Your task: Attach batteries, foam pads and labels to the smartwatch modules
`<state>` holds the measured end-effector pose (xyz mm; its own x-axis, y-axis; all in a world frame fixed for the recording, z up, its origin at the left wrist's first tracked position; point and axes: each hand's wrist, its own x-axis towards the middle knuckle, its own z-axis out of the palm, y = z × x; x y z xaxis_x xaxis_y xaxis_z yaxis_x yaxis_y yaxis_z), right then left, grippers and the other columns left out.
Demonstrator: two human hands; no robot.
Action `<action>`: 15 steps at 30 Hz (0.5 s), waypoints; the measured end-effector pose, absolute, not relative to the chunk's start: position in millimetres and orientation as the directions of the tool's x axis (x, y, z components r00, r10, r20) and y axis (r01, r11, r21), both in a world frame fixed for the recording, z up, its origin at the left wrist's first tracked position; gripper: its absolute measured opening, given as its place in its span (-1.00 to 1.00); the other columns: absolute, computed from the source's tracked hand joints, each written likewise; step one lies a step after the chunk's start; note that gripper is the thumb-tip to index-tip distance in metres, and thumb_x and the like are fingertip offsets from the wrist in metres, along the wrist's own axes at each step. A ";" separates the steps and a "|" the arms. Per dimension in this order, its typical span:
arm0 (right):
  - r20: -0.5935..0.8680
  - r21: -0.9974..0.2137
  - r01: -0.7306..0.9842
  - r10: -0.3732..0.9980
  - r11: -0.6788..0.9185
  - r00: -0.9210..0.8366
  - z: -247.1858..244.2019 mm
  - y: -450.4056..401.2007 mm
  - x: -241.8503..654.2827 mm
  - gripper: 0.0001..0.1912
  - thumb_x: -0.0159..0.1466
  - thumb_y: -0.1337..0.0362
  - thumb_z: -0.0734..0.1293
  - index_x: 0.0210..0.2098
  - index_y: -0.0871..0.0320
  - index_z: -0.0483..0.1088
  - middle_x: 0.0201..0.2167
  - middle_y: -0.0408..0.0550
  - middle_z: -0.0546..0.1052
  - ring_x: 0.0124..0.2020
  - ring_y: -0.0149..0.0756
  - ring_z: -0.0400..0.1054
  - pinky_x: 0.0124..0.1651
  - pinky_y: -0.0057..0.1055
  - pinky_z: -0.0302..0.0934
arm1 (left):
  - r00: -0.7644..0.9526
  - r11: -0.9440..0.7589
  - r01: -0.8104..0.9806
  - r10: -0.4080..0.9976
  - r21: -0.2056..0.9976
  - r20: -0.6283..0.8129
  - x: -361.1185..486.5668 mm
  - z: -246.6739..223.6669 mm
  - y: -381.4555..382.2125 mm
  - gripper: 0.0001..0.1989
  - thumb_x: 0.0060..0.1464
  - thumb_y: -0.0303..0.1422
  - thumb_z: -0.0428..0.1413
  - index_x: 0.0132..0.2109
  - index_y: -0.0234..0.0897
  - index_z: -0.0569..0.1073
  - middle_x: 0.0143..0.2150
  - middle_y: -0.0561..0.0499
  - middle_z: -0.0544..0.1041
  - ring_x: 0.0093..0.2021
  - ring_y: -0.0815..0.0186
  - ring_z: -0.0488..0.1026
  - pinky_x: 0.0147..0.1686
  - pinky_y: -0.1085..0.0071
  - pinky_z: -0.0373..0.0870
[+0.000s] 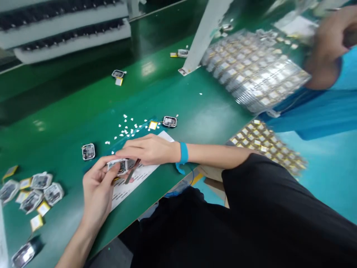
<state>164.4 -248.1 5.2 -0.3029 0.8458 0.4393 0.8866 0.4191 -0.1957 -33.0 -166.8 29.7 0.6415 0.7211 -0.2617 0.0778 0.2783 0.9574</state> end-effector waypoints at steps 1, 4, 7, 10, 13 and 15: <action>0.411 -0.177 0.896 0.857 0.408 -0.309 6.0 -247.5 164.9 -0.65 0.52 0.44 0.11 0.20 0.13 0.36 0.02 -0.09 0.58 -0.11 -0.50 0.47 -0.29 -0.51 0.24 | 0.632 0.285 0.081 0.726 0.955 -0.271 -32.4 30.2 -166.5 -0.80 0.08 -0.30 0.37 -0.16 -0.25 0.60 -0.47 0.11 0.65 -0.54 0.34 0.59 -0.42 0.43 0.59; 0.370 -0.139 0.906 0.870 0.400 -0.327 9.1 -247.9 164.3 -0.67 0.54 0.39 0.12 0.22 0.15 0.34 0.01 -0.04 0.57 -0.11 -0.46 0.46 -0.32 -0.48 0.20 | 0.617 0.284 0.111 0.731 0.952 -0.290 -32.7 31.6 -168.4 -0.77 0.05 -0.27 0.39 -0.17 -0.24 0.59 -0.52 0.13 0.61 -0.58 0.34 0.55 -0.48 0.43 0.55; 0.397 -0.136 0.898 0.854 0.419 -0.338 8.1 -250.4 164.8 -0.67 0.55 0.36 0.13 0.23 0.15 0.35 -0.04 -0.03 0.59 -0.15 -0.43 0.48 -0.30 -0.48 0.27 | 0.614 0.266 0.128 0.735 0.955 -0.287 -33.7 31.0 -170.0 -0.76 0.07 -0.25 0.38 -0.17 -0.25 0.58 -0.46 0.10 0.64 -0.55 0.34 0.58 -0.47 0.44 0.56; 0.488 -0.179 0.902 0.831 0.394 -0.266 5.6 -254.2 167.3 -0.58 0.50 0.45 0.10 0.31 0.29 0.28 0.06 0.12 0.59 -0.07 -0.36 0.53 -0.17 -0.42 0.42 | 0.632 0.230 0.125 0.731 0.965 -0.256 -33.3 29.4 -171.8 -0.74 0.13 -0.21 0.35 -0.13 -0.26 0.55 -0.36 0.07 0.66 -0.50 0.34 0.62 -0.44 0.41 0.59; 0.585 -0.190 0.888 0.775 0.419 -0.240 7.1 -258.5 173.2 -0.51 0.45 0.50 0.19 0.34 0.19 0.26 0.21 0.05 0.56 0.08 -0.34 0.54 -0.02 -0.40 0.48 | 0.692 0.202 0.117 0.686 0.972 -0.226 -31.2 27.0 -174.4 -0.73 0.21 -0.20 0.28 -0.07 -0.24 0.46 -0.41 0.12 0.61 -0.55 0.37 0.59 -0.49 0.44 0.55; 0.606 -0.156 0.860 0.735 0.485 -0.304 10.2 -261.3 179.3 -0.55 0.44 0.46 0.28 0.29 0.13 0.34 0.16 -0.02 0.60 0.03 -0.33 0.57 -0.03 -0.41 0.49 | 0.712 0.182 0.114 0.671 0.977 -0.208 -29.4 24.9 -176.8 -0.73 0.23 -0.26 0.25 -0.03 -0.23 0.38 -0.46 0.18 0.55 -0.58 0.38 0.59 -0.51 0.47 0.52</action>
